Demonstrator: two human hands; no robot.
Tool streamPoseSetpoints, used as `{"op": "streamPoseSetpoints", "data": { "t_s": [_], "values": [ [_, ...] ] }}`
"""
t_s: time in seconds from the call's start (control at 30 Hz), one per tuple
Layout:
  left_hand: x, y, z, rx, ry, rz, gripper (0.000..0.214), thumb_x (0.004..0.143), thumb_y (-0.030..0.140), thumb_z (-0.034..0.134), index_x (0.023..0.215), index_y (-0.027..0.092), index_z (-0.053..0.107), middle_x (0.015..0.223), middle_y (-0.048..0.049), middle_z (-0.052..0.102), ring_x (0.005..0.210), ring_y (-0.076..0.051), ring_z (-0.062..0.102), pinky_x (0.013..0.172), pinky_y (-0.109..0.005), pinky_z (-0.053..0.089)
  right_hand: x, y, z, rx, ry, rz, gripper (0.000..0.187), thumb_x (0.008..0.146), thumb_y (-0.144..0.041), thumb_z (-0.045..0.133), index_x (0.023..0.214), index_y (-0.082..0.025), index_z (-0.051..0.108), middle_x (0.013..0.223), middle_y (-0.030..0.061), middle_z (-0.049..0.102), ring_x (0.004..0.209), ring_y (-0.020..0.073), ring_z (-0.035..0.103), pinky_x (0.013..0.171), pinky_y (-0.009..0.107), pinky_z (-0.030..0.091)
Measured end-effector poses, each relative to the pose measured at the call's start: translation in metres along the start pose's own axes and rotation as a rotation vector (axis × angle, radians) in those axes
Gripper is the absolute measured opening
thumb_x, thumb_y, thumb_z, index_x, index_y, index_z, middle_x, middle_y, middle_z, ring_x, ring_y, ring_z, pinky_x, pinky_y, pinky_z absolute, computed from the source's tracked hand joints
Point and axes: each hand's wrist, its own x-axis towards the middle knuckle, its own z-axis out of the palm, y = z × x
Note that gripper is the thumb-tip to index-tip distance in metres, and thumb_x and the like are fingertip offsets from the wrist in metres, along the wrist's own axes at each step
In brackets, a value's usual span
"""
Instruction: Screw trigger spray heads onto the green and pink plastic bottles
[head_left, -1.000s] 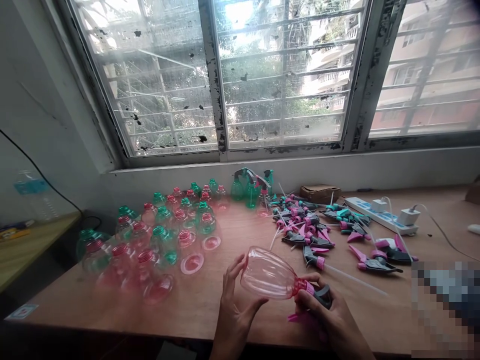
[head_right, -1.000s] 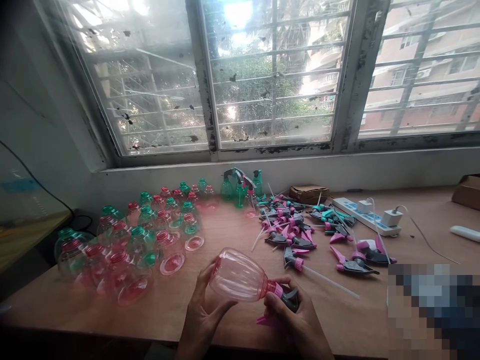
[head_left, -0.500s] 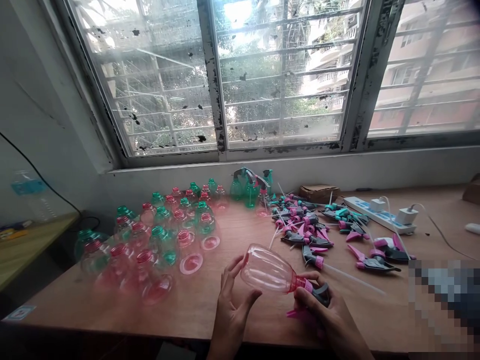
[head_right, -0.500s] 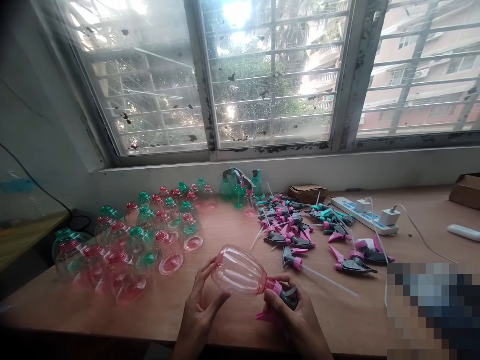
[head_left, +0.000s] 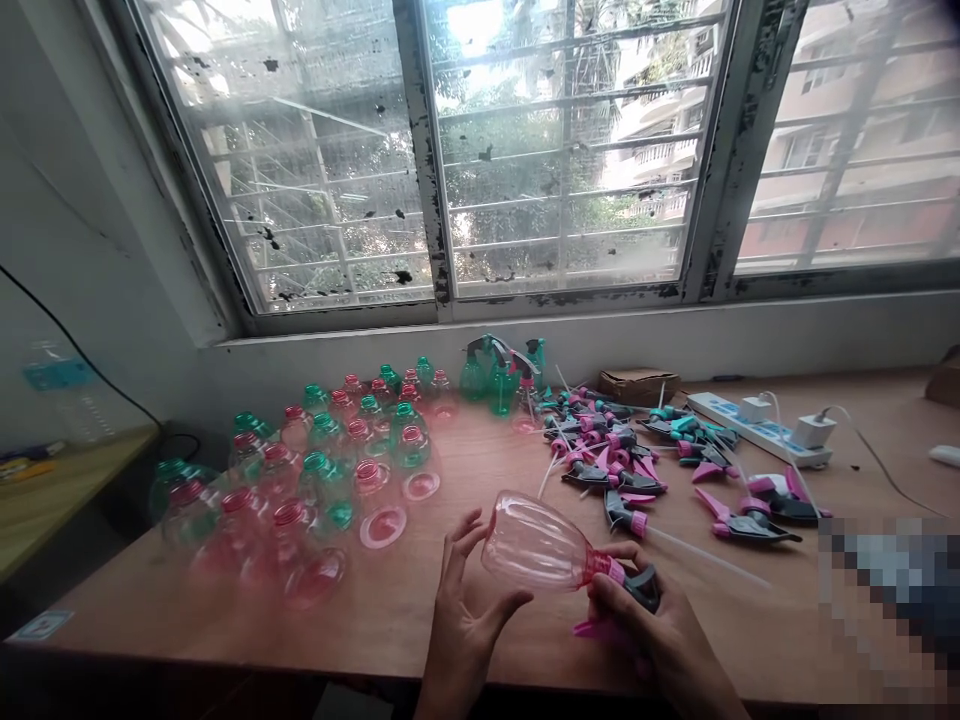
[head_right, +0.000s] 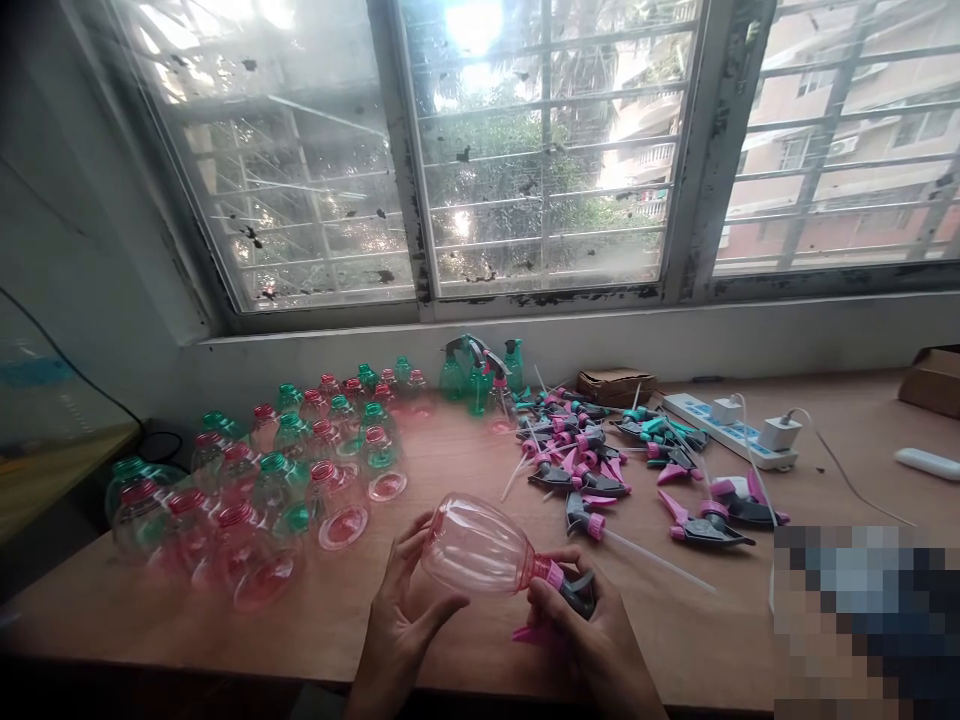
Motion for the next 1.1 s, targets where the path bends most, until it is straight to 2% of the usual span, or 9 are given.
{"op": "streamPoseSetpoints", "data": {
  "t_s": [0.1, 0.17, 0.23, 0.37, 0.5, 0.67, 0.83, 0.93, 1.1],
  "values": [
    [-0.0002, -0.0024, -0.0021, 0.048, -0.050, 0.031, 0.054, 0.073, 0.035, 0.082, 0.123, 0.029, 0.061, 0.139, -0.0068, 0.055, 0.136, -0.032, 0.046, 0.117, -0.048, 0.031, 0.0004, 0.0002, -0.0014, 0.047, -0.023, 0.009, 0.039, 0.074, -0.051, 0.079, 0.092, -0.019, 0.064, 0.060, -0.0003, 0.070, 0.056, 0.0174, 0.063, 0.055, 0.025, 0.052],
    [-0.0016, -0.0035, -0.0024, 0.064, -0.086, 0.018, 0.066, 0.070, 0.035, 0.084, 0.129, 0.030, 0.055, 0.139, -0.0067, 0.055, 0.133, -0.032, 0.049, 0.116, -0.048, 0.032, 0.0003, 0.0011, -0.0014, 0.041, -0.034, 0.005, 0.038, 0.074, -0.050, 0.079, 0.091, -0.019, 0.064, 0.061, -0.0003, 0.070, 0.056, 0.0170, 0.063, 0.056, 0.026, 0.053],
    [-0.0034, -0.0034, -0.0013, 0.041, -0.072, -0.011, 0.073, 0.066, 0.040, 0.087, 0.130, 0.028, 0.053, 0.137, -0.0084, 0.057, 0.132, -0.034, 0.050, 0.116, -0.049, 0.031, 0.0000, 0.0020, -0.0006, 0.000, -0.036, -0.007, 0.038, 0.073, -0.049, 0.080, 0.090, -0.019, 0.065, 0.061, -0.0006, 0.069, 0.055, 0.0163, 0.062, 0.054, 0.025, 0.053],
    [-0.0053, -0.0002, 0.0028, -0.069, 0.037, -0.084, 0.053, 0.074, 0.048, 0.078, 0.117, 0.023, 0.060, 0.133, -0.0116, 0.062, 0.133, -0.035, 0.049, 0.115, -0.050, 0.032, -0.0005, 0.0025, 0.0008, -0.072, -0.027, -0.025, 0.039, 0.071, -0.048, 0.082, 0.090, -0.019, 0.066, 0.061, -0.0006, 0.069, 0.052, 0.0159, 0.062, 0.049, 0.024, 0.051],
    [-0.0032, 0.0030, 0.0037, -0.052, -0.013, -0.042, 0.049, 0.080, 0.044, 0.074, 0.122, 0.025, 0.061, 0.141, -0.0096, 0.057, 0.138, -0.032, 0.045, 0.118, -0.049, 0.028, 0.0002, 0.0014, -0.0003, -0.038, -0.018, 0.013, 0.041, 0.074, -0.052, 0.078, 0.093, -0.019, 0.065, 0.058, 0.0005, 0.070, 0.050, 0.0173, 0.062, 0.042, 0.022, 0.044],
    [-0.0017, 0.0030, 0.0025, 0.062, -0.068, 0.032, 0.050, 0.084, 0.037, 0.070, 0.132, 0.032, 0.058, 0.143, -0.0038, 0.055, 0.140, -0.029, 0.042, 0.120, -0.047, 0.026, 0.0015, 0.0009, -0.0013, 0.080, -0.013, 0.024, 0.041, 0.072, -0.052, 0.080, 0.092, -0.019, 0.063, 0.062, 0.0001, 0.070, 0.056, 0.0178, 0.064, 0.054, 0.026, 0.052],
    [-0.0046, 0.0013, 0.0018, -0.004, -0.068, -0.067, 0.071, 0.075, 0.044, 0.078, 0.137, 0.025, 0.050, 0.145, -0.0100, 0.053, 0.138, -0.034, 0.044, 0.119, -0.050, 0.026, 0.0007, 0.0036, -0.0006, -0.038, -0.056, -0.008, 0.041, 0.071, -0.051, 0.081, 0.091, -0.019, 0.065, 0.061, 0.0000, 0.070, 0.054, 0.0182, 0.064, 0.053, 0.027, 0.052],
    [-0.0045, -0.0002, 0.0011, -0.035, -0.081, -0.130, 0.067, 0.077, 0.046, 0.076, 0.135, 0.025, 0.051, 0.145, -0.0111, 0.053, 0.137, -0.034, 0.046, 0.118, -0.051, 0.028, 0.0006, 0.0043, -0.0014, -0.070, -0.064, -0.004, 0.041, 0.072, -0.052, 0.080, 0.092, -0.019, 0.065, 0.059, 0.0001, 0.070, 0.054, 0.0187, 0.064, 0.052, 0.026, 0.052],
    [-0.0020, -0.0027, 0.0016, 0.046, -0.033, 0.000, 0.057, 0.076, 0.040, 0.078, 0.130, 0.031, 0.059, 0.149, -0.0059, 0.047, 0.142, -0.033, 0.038, 0.119, -0.049, 0.028, 0.0020, 0.0033, -0.0031, -0.056, -0.028, 0.023, 0.042, 0.075, -0.055, 0.076, 0.093, -0.019, 0.065, 0.063, 0.0025, 0.073, 0.056, 0.0201, 0.066, 0.049, 0.025, 0.049]
  ]
}}
